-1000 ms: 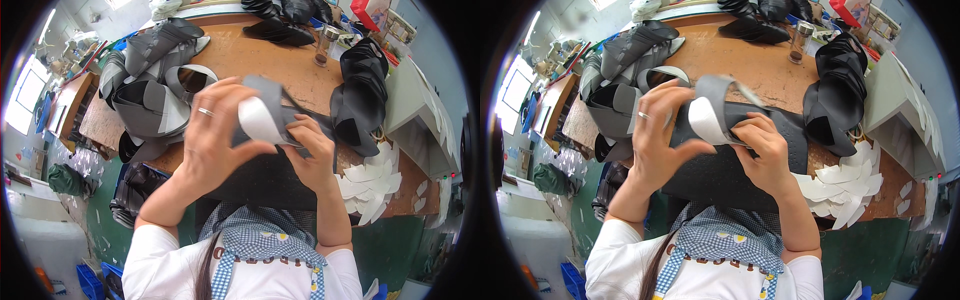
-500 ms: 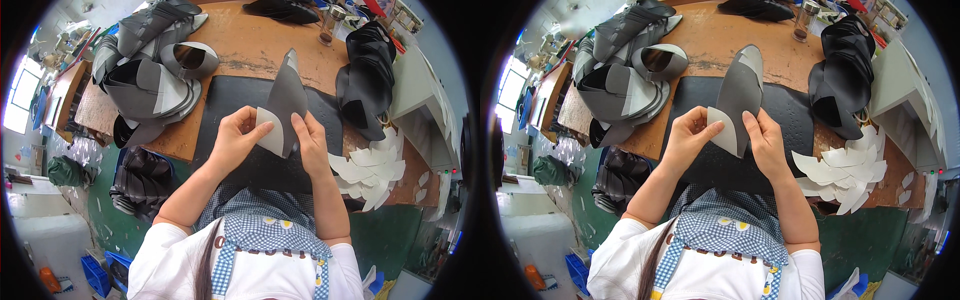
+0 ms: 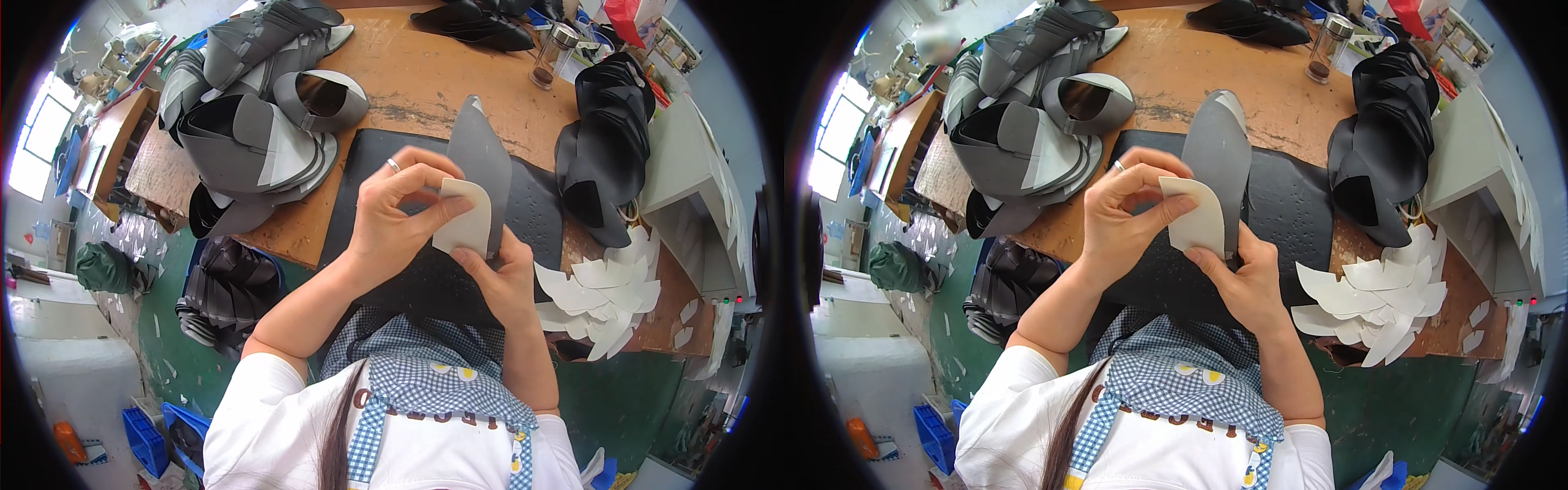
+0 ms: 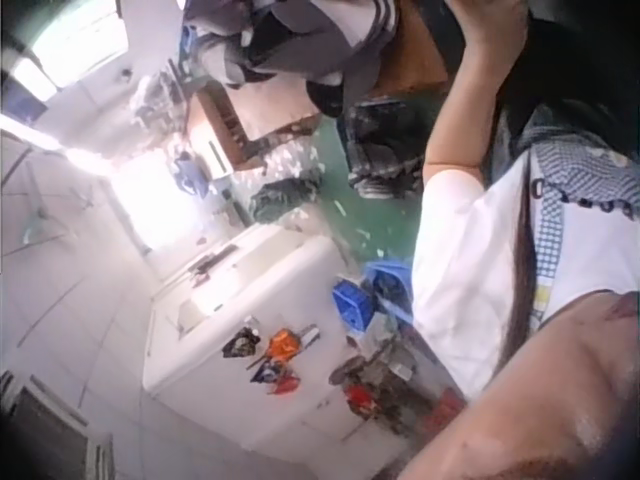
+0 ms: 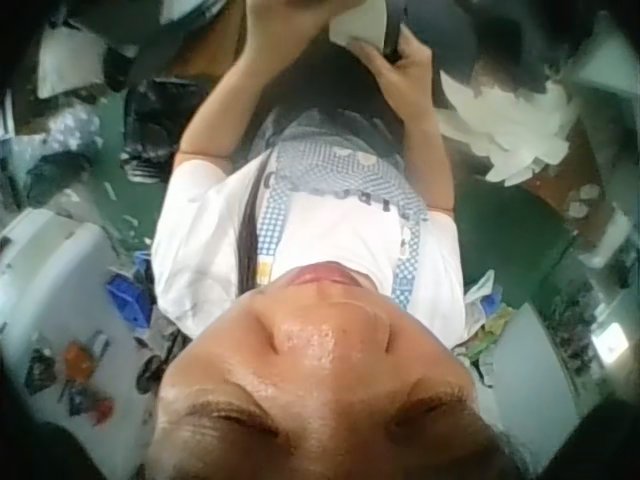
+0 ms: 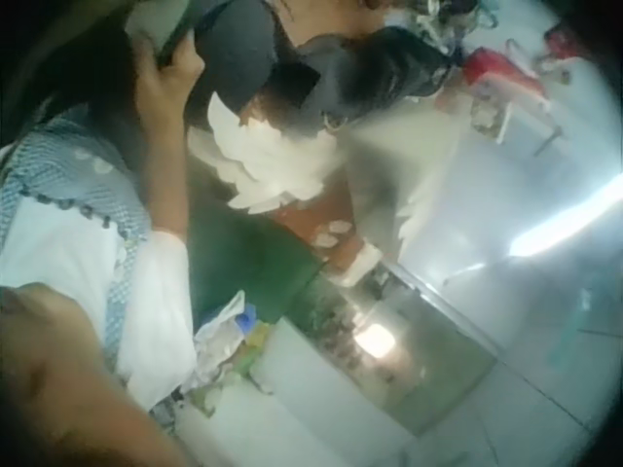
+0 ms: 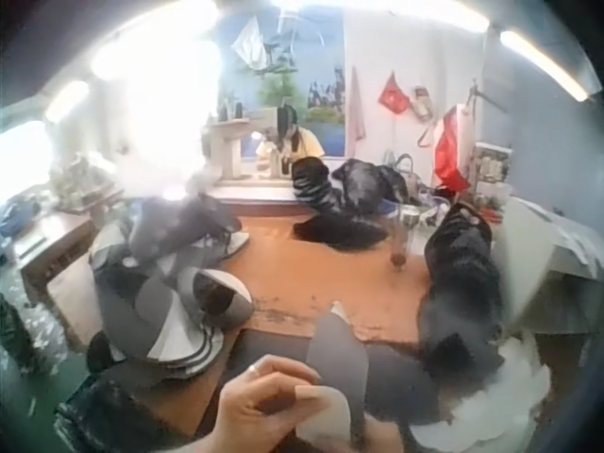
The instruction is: The person assembles shoe upper components by pressing linings into shoe uppers, retrieving reinforcement patches from a heating box, and adhering the patches onto the shoe uppers by hand.
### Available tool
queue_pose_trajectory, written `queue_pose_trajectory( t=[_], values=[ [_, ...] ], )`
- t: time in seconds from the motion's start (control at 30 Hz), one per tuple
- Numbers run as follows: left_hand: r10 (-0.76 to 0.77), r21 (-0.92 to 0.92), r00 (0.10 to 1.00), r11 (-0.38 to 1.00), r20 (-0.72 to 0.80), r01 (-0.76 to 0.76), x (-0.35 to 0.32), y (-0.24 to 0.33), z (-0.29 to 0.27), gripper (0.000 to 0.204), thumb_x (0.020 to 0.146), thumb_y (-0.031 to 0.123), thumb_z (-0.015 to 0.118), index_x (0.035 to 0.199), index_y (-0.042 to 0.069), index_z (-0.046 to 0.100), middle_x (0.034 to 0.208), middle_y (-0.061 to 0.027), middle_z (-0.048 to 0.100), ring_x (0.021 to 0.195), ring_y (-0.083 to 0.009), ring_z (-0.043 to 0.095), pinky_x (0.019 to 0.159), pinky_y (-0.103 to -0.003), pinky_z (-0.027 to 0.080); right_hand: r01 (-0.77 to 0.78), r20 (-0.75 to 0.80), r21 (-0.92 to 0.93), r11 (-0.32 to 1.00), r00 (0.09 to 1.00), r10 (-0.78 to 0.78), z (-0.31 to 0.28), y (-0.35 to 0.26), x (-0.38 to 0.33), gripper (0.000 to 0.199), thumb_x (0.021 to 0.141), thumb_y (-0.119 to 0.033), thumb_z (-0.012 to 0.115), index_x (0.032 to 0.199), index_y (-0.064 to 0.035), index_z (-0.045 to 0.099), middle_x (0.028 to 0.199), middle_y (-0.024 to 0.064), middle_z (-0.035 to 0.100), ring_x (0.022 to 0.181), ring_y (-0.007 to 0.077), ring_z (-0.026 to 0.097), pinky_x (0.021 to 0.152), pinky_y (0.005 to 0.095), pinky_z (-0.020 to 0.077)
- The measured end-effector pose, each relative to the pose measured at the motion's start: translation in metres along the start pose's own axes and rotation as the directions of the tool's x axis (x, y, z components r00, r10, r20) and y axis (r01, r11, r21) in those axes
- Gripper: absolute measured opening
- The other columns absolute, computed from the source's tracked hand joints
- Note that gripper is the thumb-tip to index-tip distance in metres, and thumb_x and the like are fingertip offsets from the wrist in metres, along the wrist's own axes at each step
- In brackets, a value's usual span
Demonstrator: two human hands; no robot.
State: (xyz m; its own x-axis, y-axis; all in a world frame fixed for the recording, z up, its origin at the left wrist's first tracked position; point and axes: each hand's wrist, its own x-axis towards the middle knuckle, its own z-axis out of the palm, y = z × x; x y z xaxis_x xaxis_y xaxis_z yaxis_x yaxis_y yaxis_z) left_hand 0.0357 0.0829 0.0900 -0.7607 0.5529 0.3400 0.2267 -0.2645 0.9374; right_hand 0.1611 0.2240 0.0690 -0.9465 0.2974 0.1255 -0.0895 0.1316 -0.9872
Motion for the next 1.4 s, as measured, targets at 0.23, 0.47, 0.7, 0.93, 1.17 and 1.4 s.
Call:
queue_pose_trajectory(
  t=[0.23, 0.47, 0.7, 0.93, 1.17, 1.4],
  values=[
    [0.138, 0.348, 0.990, 0.928, 0.018, -0.135, 0.010, -0.008, -0.001, 0.016, 0.076, 0.008, 0.088, 0.085, 0.003, 0.075, 0.115, -0.0068, 0.063, 0.106, -0.0127, 0.060, 0.088, -0.028, 0.055, 0.024, -0.088, 0.093, 0.995, 0.996, -0.016, 0.006, 0.009, -0.010, 0.028, 0.089, -0.008, 0.078, 0.113, 0.0037, 0.070, 0.096, 0.0078, 0.076, 0.085, 0.0108, 0.069, 0.077, 0.0252, 0.0536],
    [0.033, 0.360, 0.997, 0.933, -0.073, -0.004, 0.008, -0.011, 0.001, 0.045, 0.074, 0.015, 0.091, 0.110, 0.002, 0.068, 0.117, -0.0081, 0.060, 0.110, -0.0163, 0.060, 0.092, -0.032, 0.055, 0.015, -0.086, 0.122, 0.992, 0.996, -0.004, 0.009, 0.015, -0.013, 0.028, 0.089, -0.007, 0.078, 0.114, 0.0037, 0.070, 0.095, 0.0071, 0.075, 0.085, 0.0102, 0.068, 0.077, 0.0249, 0.0535],
    [-0.317, -0.120, 0.931, 0.933, 0.179, 0.340, -0.008, -0.007, 0.009, 0.066, 0.077, 0.014, 0.088, 0.131, -0.003, 0.052, 0.123, -0.0123, 0.063, 0.112, -0.0166, 0.062, 0.097, -0.033, 0.052, 0.002, -0.057, 0.059, 0.998, 0.998, 0.001, -0.003, 0.004, -0.004, 0.022, 0.087, -0.005, 0.079, 0.106, 0.0025, 0.072, 0.090, 0.0036, 0.075, 0.081, 0.0074, 0.066, 0.072, 0.0231, 0.0519],
    [-0.396, -0.352, 0.910, 0.841, 0.119, 0.412, 0.000, -0.008, 0.001, 0.027, 0.085, 0.019, 0.084, 0.095, -0.001, 0.070, 0.090, -0.0090, 0.073, 0.080, -0.0145, 0.071, 0.074, -0.031, 0.059, 0.162, 0.141, -0.127, 0.979, 0.980, -0.144, -0.025, 0.001, -0.004, 0.023, 0.084, -0.011, 0.082, 0.097, 0.0021, 0.070, 0.084, 0.0046, 0.072, 0.075, 0.0081, 0.063, 0.067, 0.0242, 0.0502],
    [-0.191, 0.115, 0.981, 0.974, -0.028, 0.193, 0.012, -0.010, 0.020, 0.042, 0.101, 0.030, 0.067, 0.072, 0.000, 0.069, 0.060, -0.0016, 0.065, 0.047, -0.0064, 0.058, 0.040, -0.021, 0.045, 0.057, -0.041, -0.020, 0.998, 0.998, -0.057, -0.025, 0.000, -0.004, 0.023, 0.096, -0.018, 0.072, 0.096, 0.0034, 0.063, 0.078, -0.0018, 0.063, 0.070, 0.0041, 0.053, 0.060, 0.0215, 0.0435],
    [-0.247, -0.101, 0.930, 0.954, 0.272, 0.284, 0.008, -0.008, 0.029, 0.031, 0.093, 0.021, 0.077, 0.107, -0.006, 0.070, 0.090, -0.0046, 0.073, 0.087, -0.0092, 0.068, 0.076, -0.027, 0.056, 0.164, -0.332, 0.132, 0.978, 0.937, -0.113, -0.014, -0.004, 0.021, 0.030, 0.108, -0.027, 0.056, 0.095, -0.0011, 0.062, 0.081, -0.0053, 0.059, 0.073, 0.0011, 0.046, 0.063, 0.0191, 0.0388]
  ],
)
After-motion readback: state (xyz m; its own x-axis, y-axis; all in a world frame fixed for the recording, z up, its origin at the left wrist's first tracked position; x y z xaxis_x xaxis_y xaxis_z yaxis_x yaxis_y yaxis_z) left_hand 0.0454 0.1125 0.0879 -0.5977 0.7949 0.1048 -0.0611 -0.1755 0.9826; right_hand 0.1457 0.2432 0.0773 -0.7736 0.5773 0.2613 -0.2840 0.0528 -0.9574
